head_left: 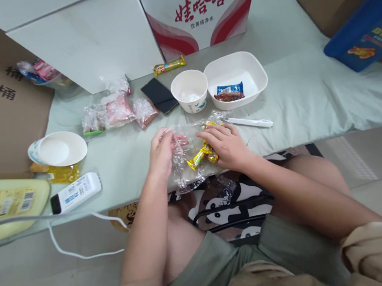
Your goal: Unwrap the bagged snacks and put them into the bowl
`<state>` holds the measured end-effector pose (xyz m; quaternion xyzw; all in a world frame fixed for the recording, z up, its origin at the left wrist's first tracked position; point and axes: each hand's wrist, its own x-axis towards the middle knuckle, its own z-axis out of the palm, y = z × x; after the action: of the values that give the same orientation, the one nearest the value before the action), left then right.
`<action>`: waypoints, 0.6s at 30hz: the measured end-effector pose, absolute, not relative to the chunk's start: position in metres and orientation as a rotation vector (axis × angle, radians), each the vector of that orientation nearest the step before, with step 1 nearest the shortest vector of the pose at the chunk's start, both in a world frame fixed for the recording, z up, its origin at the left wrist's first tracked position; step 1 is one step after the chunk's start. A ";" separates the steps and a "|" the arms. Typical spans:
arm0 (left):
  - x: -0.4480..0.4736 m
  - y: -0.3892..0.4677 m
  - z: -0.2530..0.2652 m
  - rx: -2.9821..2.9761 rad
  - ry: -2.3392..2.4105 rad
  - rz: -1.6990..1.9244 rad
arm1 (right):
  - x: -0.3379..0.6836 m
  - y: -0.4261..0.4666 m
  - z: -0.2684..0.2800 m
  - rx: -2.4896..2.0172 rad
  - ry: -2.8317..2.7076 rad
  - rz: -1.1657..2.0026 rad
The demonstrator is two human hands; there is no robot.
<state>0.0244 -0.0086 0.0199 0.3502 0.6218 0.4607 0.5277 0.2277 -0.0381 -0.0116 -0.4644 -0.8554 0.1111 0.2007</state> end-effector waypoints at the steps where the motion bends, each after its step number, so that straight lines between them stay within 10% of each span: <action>1: 0.021 -0.007 0.018 0.899 1.563 1.142 | 0.228 -0.038 -0.013 -1.285 -2.404 0.284; 18: -0.009 0.011 -0.006 1.267 1.806 1.088 | 0.237 -0.048 -0.002 -0.988 -2.093 0.682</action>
<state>-0.0088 0.0115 -0.0059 0.4854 0.6920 0.4170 0.3341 0.2373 -0.0477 -0.0015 -0.3825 -0.8104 0.2641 0.3566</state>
